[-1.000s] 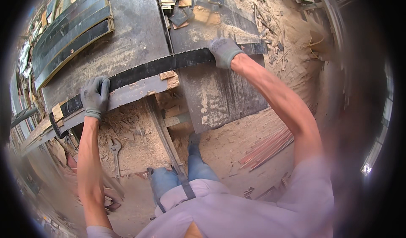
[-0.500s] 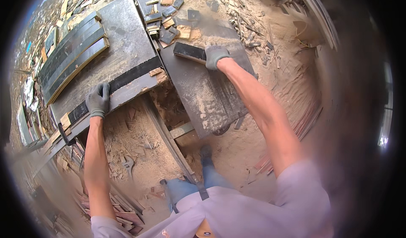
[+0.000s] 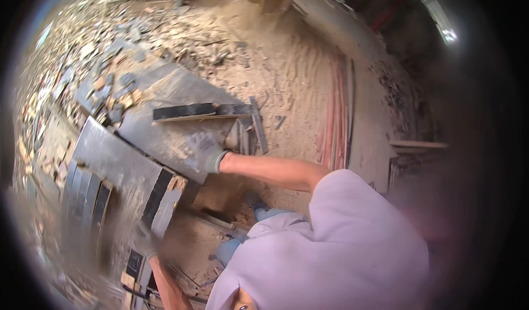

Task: The person selects long wooden planks from a pile and uses a table saw to cut them into shorter pieces. They handle the planks with gloved hands, feed them through the saw, and stack the cut pieces on the table.

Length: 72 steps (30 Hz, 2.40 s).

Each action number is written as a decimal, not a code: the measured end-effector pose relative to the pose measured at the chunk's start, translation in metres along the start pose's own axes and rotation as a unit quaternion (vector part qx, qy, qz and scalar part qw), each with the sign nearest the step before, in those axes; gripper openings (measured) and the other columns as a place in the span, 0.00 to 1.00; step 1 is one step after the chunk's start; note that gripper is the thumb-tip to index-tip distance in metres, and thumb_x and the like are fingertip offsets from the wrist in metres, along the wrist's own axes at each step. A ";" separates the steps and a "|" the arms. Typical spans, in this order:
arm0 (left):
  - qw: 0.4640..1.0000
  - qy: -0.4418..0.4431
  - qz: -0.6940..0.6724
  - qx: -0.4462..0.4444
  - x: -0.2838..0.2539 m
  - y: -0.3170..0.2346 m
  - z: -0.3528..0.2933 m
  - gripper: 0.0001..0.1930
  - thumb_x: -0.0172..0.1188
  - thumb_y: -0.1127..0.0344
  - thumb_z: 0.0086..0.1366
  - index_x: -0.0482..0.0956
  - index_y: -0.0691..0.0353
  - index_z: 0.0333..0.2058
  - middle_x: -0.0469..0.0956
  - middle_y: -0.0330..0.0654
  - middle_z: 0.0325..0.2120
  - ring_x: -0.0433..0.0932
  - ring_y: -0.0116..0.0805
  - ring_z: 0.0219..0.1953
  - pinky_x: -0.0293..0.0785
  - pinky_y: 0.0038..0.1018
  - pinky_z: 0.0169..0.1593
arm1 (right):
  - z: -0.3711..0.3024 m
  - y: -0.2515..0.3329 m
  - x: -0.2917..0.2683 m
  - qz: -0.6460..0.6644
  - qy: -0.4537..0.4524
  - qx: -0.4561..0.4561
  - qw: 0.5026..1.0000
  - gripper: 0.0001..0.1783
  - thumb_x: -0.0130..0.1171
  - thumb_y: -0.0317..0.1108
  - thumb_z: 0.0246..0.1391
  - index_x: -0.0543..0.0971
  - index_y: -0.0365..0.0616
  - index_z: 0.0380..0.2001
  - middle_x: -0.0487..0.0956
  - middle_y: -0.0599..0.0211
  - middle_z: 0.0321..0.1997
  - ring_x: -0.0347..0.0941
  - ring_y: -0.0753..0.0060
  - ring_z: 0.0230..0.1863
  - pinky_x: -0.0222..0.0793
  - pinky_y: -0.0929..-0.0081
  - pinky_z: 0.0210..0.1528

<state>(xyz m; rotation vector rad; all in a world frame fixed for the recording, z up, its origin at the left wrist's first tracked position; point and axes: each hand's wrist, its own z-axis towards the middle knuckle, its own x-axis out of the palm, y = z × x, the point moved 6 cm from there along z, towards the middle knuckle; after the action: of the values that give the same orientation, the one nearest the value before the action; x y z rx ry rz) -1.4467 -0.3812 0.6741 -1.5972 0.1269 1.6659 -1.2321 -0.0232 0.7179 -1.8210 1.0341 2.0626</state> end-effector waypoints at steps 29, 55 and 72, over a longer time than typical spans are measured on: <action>0.932 0.361 0.013 0.007 -0.083 -0.035 -0.090 0.52 0.76 0.32 0.45 0.70 0.56 0.65 0.76 0.52 0.52 0.74 0.54 0.56 0.69 0.47 0.60 | -0.108 0.044 0.091 0.460 0.216 0.293 0.810 0.30 0.74 0.22 0.49 0.77 0.34 0.57 0.82 0.68 0.46 0.77 0.75 0.45 0.76 0.76 0.53; 0.970 0.201 0.081 0.114 -0.176 0.039 0.102 0.28 0.73 0.67 0.49 0.76 0.53 0.50 0.80 0.41 0.45 0.81 0.45 0.48 0.80 0.41 0.48 | 0.077 0.208 -0.005 0.509 0.205 0.117 0.828 0.28 0.73 0.29 0.57 0.79 0.36 0.60 0.83 0.68 0.53 0.77 0.78 0.52 0.75 0.78 0.56; 0.927 0.369 -0.038 -0.058 -0.096 0.278 0.264 0.25 0.59 0.42 0.71 0.83 0.54 0.55 0.82 0.50 0.51 0.79 0.50 0.56 0.73 0.39 0.61 | 0.266 0.335 0.194 0.244 0.272 0.071 0.928 0.32 0.61 0.40 0.57 0.76 0.39 0.64 0.80 0.47 0.62 0.78 0.49 0.63 0.72 0.62 0.65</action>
<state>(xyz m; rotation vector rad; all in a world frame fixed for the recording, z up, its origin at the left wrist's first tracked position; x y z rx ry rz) -1.8343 -0.4601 0.6861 -2.2212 0.3467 0.9490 -1.6771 -0.1625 0.6583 -2.2956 1.8916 1.6446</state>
